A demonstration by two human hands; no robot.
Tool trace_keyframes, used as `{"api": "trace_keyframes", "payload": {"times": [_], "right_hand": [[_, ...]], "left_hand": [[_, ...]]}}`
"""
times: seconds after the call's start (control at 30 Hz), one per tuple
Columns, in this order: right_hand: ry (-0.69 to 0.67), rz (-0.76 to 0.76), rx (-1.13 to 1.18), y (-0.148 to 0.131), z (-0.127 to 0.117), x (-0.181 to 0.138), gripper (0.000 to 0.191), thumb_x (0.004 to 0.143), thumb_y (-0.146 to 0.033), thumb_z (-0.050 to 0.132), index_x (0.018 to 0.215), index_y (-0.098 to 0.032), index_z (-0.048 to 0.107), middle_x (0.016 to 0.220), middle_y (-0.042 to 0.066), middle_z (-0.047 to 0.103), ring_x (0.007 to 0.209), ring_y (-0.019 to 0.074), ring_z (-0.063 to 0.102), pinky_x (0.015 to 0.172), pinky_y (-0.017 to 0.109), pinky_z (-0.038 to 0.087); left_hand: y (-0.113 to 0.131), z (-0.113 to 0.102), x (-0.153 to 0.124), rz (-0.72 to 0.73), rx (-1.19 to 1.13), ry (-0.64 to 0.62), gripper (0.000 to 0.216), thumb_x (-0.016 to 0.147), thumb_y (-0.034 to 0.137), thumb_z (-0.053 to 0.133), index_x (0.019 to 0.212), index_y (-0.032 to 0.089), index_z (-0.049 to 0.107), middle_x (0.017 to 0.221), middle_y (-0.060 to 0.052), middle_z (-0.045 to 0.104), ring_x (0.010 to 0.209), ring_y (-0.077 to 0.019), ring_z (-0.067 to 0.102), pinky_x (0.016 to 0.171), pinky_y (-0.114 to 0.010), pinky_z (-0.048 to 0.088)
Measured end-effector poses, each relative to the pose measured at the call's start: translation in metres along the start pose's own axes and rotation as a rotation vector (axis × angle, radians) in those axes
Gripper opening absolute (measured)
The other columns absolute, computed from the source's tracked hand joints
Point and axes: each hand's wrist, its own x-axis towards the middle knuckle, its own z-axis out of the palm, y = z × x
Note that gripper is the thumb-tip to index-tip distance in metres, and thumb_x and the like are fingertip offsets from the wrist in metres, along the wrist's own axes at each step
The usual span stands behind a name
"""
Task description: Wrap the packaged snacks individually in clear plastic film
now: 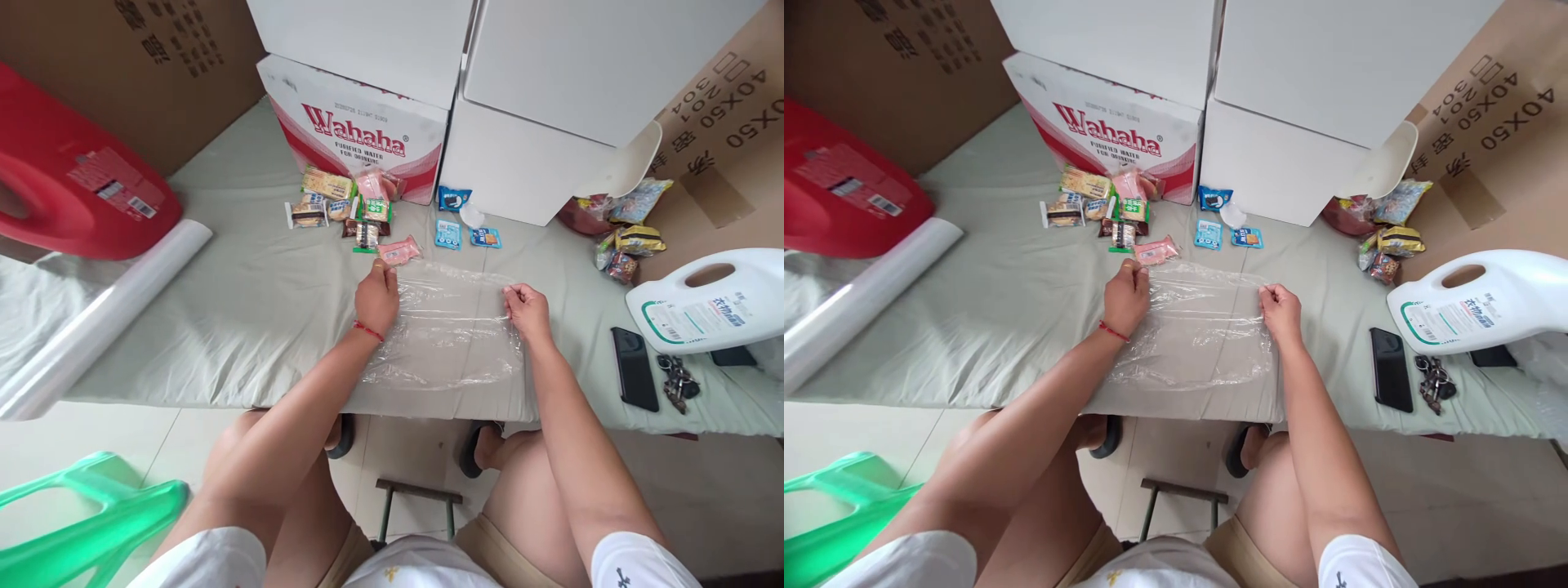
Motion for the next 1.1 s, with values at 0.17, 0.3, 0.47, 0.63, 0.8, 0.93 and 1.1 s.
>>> {"api": "trace_keyframes", "payload": {"times": [0.17,0.3,0.47,0.63,0.8,0.93,1.1], "right_hand": [[0.044,-0.12,-0.123,-0.002,0.005,0.004,0.027,0.085,-0.047,0.06,0.081,-0.021,0.065,0.062,-0.002,0.057,0.049,0.0123,0.049,0.053,0.027,0.041],[0.023,-0.12,-0.113,-0.003,0.007,0.006,0.026,0.086,-0.047,0.059,0.08,-0.022,0.064,0.06,-0.003,0.054,0.048,0.0121,0.048,0.053,0.027,0.04],[0.035,-0.107,-0.095,0.001,0.008,0.01,0.026,0.086,-0.047,0.059,0.081,-0.022,0.064,0.061,-0.003,0.055,0.047,0.0123,0.047,0.051,0.027,0.038],[0.024,-0.135,-0.136,0.003,0.009,0.012,0.027,0.087,-0.048,0.058,0.082,-0.022,0.065,0.061,-0.002,0.055,0.051,0.0128,0.046,0.054,0.026,0.039],[0.064,-0.175,-0.16,0.004,0.01,0.014,0.029,0.088,-0.048,0.058,0.08,-0.022,0.066,0.062,-0.001,0.058,0.054,0.0139,0.051,0.059,0.027,0.041],[0.096,-0.252,-0.237,0.004,0.013,0.015,0.03,0.09,-0.047,0.056,0.079,-0.022,0.066,0.065,0.0,0.061,0.061,0.0154,0.052,0.065,0.028,0.042],[0.151,-0.217,-0.236,0.005,0.013,0.018,0.029,0.09,-0.046,0.055,0.079,-0.022,0.064,0.066,0.0,0.062,0.061,0.0156,0.052,0.066,0.029,0.042]], "left_hand": [[-0.009,0.003,0.009,0.013,-0.082,0.04,0.015,0.097,0.032,0.044,0.088,0.023,0.051,0.075,-0.002,0.058,0.071,-0.0204,0.056,0.068,-0.028,0.035],[-0.017,0.0,0.02,-0.062,-0.285,0.047,0.018,0.093,0.033,0.051,0.079,0.023,0.047,0.068,0.002,0.051,0.064,-0.0155,0.048,0.063,-0.026,0.036],[-0.015,-0.009,0.025,-0.39,-0.626,-0.04,0.024,0.092,0.042,0.052,0.079,0.023,0.045,0.063,0.004,0.05,0.05,-0.011,0.04,0.05,-0.024,0.031],[-0.007,-0.016,0.02,-0.403,-0.633,-0.242,0.035,0.077,0.048,0.074,0.083,0.02,0.055,0.065,0.002,0.061,0.048,-0.0088,0.041,0.047,-0.023,0.026],[-0.012,-0.02,0.028,-0.265,-0.754,-0.14,0.026,0.064,0.027,0.081,0.075,0.017,0.06,0.062,0.004,0.057,0.057,-0.0082,0.049,0.056,-0.021,0.036],[-0.016,-0.026,0.035,-0.279,-0.786,-0.024,0.022,0.067,0.025,0.076,0.079,0.017,0.059,0.06,0.006,0.053,0.053,-0.0066,0.041,0.052,-0.02,0.033],[-0.021,-0.033,0.041,-0.352,-0.743,0.081,0.027,0.067,0.024,0.074,0.081,0.02,0.052,0.061,0.007,0.049,0.05,-0.0074,0.041,0.049,-0.021,0.031]]}}
